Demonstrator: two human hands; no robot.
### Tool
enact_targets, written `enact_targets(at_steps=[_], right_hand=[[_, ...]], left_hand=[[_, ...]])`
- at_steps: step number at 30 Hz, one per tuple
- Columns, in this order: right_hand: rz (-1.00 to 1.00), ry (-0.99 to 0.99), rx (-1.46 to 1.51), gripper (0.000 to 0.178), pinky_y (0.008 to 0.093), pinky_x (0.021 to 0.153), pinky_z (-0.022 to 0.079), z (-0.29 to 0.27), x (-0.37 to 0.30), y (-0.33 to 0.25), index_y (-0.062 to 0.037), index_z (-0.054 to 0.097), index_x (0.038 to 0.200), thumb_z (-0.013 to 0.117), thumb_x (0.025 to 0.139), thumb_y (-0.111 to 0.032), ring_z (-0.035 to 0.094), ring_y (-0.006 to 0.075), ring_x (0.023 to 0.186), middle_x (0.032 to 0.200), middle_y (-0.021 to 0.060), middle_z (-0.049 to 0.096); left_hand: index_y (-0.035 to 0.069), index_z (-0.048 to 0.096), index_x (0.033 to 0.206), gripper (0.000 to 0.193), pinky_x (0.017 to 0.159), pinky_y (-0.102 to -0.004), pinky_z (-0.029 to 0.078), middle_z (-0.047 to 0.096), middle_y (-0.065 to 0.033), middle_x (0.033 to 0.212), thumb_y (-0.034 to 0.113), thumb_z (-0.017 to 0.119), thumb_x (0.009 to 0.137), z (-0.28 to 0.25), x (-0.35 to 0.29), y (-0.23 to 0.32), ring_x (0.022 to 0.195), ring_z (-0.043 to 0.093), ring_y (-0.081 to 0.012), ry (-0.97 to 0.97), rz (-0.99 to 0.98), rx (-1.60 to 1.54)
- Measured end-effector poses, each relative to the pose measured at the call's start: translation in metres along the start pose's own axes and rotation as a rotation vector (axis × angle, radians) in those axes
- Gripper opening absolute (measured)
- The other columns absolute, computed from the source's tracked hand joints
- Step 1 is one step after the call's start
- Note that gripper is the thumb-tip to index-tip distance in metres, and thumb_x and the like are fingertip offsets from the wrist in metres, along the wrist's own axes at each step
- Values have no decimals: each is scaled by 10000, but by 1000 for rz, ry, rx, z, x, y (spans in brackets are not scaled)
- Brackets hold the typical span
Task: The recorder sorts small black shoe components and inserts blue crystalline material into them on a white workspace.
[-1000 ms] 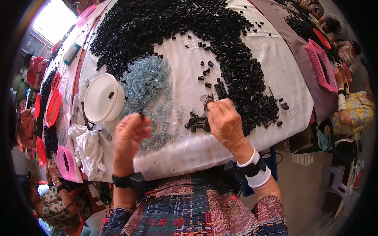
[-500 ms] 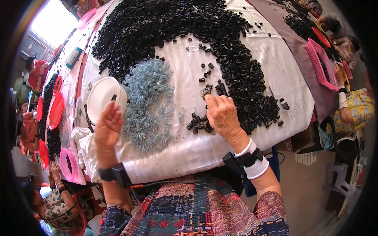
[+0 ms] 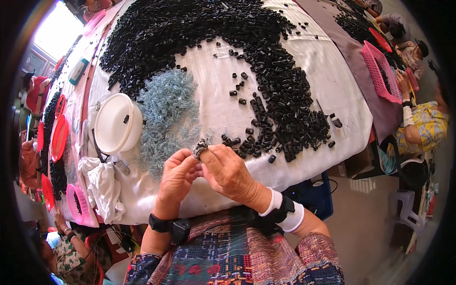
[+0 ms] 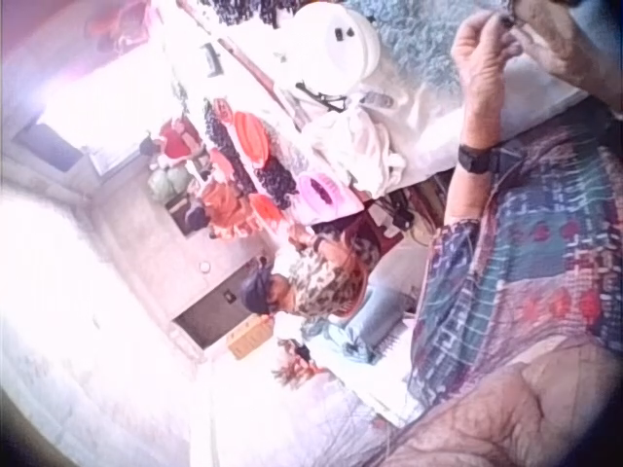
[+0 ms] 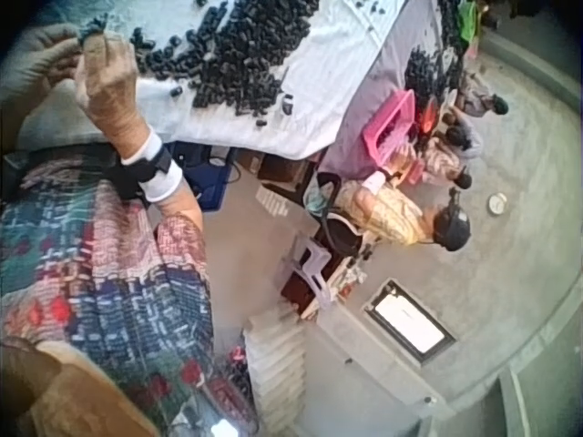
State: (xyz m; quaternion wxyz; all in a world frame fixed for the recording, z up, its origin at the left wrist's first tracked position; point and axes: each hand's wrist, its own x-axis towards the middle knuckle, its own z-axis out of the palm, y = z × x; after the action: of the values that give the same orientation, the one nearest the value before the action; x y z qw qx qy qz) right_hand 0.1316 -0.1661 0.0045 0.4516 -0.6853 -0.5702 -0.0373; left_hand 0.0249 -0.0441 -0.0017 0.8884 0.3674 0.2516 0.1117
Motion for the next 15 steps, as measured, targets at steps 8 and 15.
enact_targets(at_steps=[8, 15], right_hand=[[-38, -148, -171, 213, 355, 678, 454, -15, -17, 27, 6, 548, 916, 551, 704, 21, 542, 277, 761, 835, 117, 554], [118, 51, -350, 302, 364, 736, 470, -32, -2, 72, 19, 547, 962, 601, 672, 80, 539, 311, 839, 842, 147, 567]], left_hand=[[9, 557, 1075, 201, 615, -247, 541, 630, -116, 917, 74, 557, 885, -14, -7, 14, 743, 642, -158, 179, -13, -3], [13, 576, 1050, 207, 632, -258, 541, 637, -115, 925, 20, 594, 844, -15, -11, 13, 749, 638, -163, 152, -38, 29]])
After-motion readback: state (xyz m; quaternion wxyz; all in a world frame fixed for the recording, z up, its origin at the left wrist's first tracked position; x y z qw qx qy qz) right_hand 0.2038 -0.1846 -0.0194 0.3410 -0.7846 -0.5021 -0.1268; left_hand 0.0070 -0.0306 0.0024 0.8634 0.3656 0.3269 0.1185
